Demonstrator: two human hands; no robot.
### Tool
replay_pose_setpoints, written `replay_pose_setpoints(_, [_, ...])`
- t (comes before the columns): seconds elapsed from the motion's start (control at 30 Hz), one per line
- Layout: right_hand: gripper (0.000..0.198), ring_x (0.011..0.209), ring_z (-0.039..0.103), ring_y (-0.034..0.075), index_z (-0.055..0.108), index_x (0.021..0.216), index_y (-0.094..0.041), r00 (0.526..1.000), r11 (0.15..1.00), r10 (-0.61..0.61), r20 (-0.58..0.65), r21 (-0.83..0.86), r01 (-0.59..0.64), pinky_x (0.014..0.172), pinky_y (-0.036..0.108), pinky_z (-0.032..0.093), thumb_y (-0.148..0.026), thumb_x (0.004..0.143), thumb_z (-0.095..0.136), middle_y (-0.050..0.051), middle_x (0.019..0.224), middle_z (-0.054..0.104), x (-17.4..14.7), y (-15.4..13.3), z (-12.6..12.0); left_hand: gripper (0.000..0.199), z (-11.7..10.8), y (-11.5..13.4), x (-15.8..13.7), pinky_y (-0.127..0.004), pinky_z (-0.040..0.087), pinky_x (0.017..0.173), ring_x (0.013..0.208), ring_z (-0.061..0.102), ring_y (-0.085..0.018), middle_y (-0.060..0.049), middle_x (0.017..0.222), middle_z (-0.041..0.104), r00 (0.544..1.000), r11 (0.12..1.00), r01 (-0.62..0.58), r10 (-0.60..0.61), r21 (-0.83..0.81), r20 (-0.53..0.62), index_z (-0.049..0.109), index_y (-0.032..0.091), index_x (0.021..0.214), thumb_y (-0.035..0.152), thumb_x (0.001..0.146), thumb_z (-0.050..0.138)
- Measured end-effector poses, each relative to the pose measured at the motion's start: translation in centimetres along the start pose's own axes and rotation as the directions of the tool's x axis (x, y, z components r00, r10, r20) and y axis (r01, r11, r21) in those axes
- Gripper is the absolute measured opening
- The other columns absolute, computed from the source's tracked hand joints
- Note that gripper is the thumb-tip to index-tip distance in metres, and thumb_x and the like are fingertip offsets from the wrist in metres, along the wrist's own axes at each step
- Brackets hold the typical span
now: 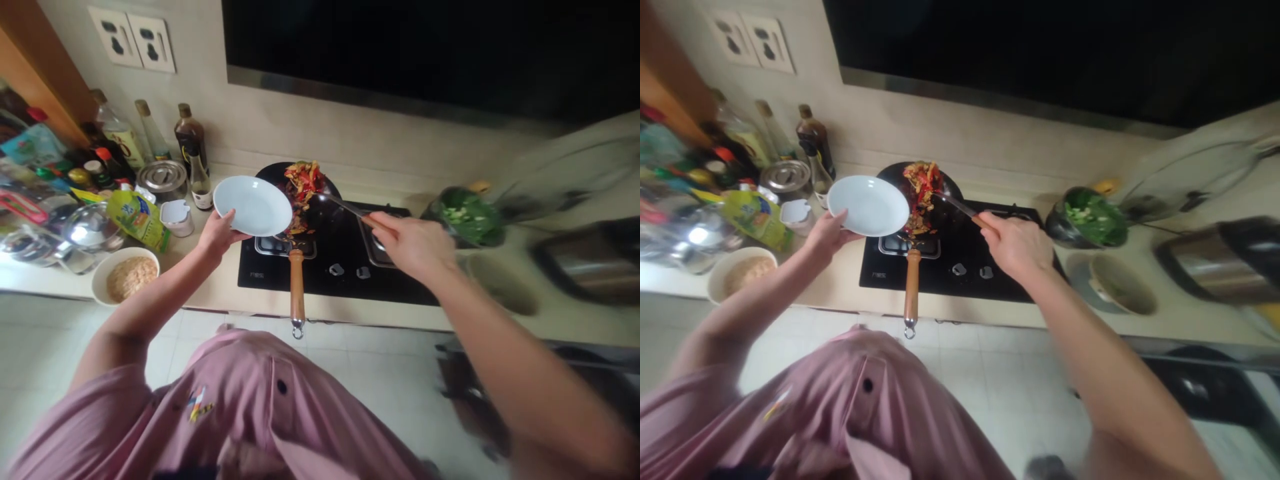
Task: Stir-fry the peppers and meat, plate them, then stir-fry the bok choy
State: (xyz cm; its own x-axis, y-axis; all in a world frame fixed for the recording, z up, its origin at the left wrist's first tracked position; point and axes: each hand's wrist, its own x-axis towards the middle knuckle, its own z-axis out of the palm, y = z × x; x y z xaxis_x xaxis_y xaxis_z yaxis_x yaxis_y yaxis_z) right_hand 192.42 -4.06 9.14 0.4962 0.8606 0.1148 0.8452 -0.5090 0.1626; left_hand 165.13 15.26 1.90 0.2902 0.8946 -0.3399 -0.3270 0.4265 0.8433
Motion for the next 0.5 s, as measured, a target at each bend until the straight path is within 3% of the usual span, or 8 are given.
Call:
replay_pose_setpoints(0.13, [0.045, 0.073, 0.054, 0.02, 0.06, 0.131, -0.034, 0.995, 0.999, -0.05, -0.088, -0.009, 0.049, 0.056, 0.028, 0.026, -0.046, 0.094, 0.038, 0.008, 0.096, 0.065, -1.5, 0.0, -2.1, 0.034, 3.1, -1.6, 2.3, -0.056, 0.057, 0.081, 0.1, 0.068, -0.03, -0.015, 0.118, 0.062, 0.999, 0.999, 0.025, -0.024, -0.043, 0.039, 0.051, 0.018, 0.122, 0.022, 0.089, 0.058])
replay_pose_setpoints(0.27, [0.04, 0.067, 0.048, 0.016, 0.062, 0.128, -0.036, 0.985, 0.993, -0.115, -0.125, -0.052, 0.109, 0.054, 0.026, 0.02, -0.043, 0.094, 0.041, 0.006, 0.096, 0.062, -3.3, -1.3, -2.8, 0.032, 5.5, -2.7, 3.0, -0.059, 0.055, 0.081, 0.097, 0.069, -0.029, -0.011, 0.111, 0.065, 0.996, 0.992, 0.017, -0.007, -0.123, 0.084, 0.051, 0.02, 0.119, 0.026, 0.089, 0.059])
replay_pose_setpoints(0.4, [0.04, 0.058, 0.035, 0.011, 0.061, 0.129, -0.038, 0.97, 0.979, -0.171, -0.172, -0.142, 0.148, 0.052, 0.027, 0.014, -0.041, 0.097, 0.037, 0.004, 0.092, 0.06, -4.9, -2.3, -2.5, 0.028, 6.3, -2.6, 2.3, -0.059, 0.055, 0.083, 0.096, 0.069, -0.028, -0.01, 0.104, 0.067, 0.994, 0.988, 0.012, 0.005, -0.151, 0.113, 0.053, 0.018, 0.115, 0.029, 0.09, 0.06])
replay_pose_setpoints(0.5, [0.04, 0.061, 0.034, 0.011, 0.065, 0.124, -0.038, 0.914, 0.955, -0.246, -0.323, -0.243, 0.171, 0.053, 0.028, 0.011, -0.033, 0.098, 0.036, 0.005, 0.082, 0.056, -5.4, -2.1, -2.2, 0.028, 6.0, -2.3, 1.7, -0.056, 0.055, 0.085, 0.097, 0.069, -0.026, -0.009, 0.1, 0.068, 0.993, 0.99, 0.018, -0.002, -0.137, 0.117, 0.054, 0.018, 0.115, 0.03, 0.09, 0.06])
